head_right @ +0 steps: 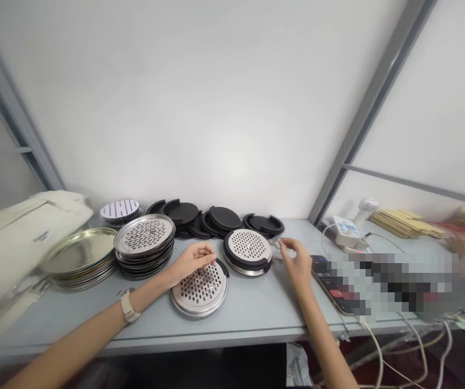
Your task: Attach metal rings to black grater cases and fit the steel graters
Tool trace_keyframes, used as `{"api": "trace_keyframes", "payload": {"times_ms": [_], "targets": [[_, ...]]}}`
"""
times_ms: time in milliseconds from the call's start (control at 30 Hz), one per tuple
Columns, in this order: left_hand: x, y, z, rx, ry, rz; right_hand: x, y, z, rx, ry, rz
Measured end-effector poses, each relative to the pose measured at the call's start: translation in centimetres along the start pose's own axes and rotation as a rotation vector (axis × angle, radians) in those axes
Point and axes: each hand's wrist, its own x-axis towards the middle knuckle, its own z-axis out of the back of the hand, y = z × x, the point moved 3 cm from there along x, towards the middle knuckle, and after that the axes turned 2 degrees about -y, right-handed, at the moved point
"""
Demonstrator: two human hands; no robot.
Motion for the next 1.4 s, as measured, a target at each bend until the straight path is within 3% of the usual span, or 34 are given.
{"api": "trace_keyframes", "payload": {"times_ms": [133,233,367,533,800,1067,1400], "targets": [[0.0,0.0,0.0,-0.022,0.004,-0.005,-0.2,6.0,-0.4,0.097,0.005,0.136],[0.0,-0.2,0.0,-0.018,0.013,0.003,-1.3,10.8,-1.6,0.162,0.089,0.278],[0.0,-0.5,0.0,0.017,0.022,-0.002,-3.9,14.1,-4.0,0.189,0.221,0.457],[0.0,-0.6,0.0,0.029,-0.003,-0.014,-5.7,13.8,-5.8,0.230,0.261,0.493],[0.3,-0.1,0.1,-0.058,-0.073,0.024,-6.3,14.2,-5.9,0.236,0.317,0.476],[0.3,-0.2,0.2,-0.086,-0.057,0.043,-6.9,13.9,-6.5,0.196,0.396,0.490],[0.3,0.7,0.2,-0.143,-0.005,0.083,-7.1,14.0,-6.4,0.060,0.388,0.571]]}}
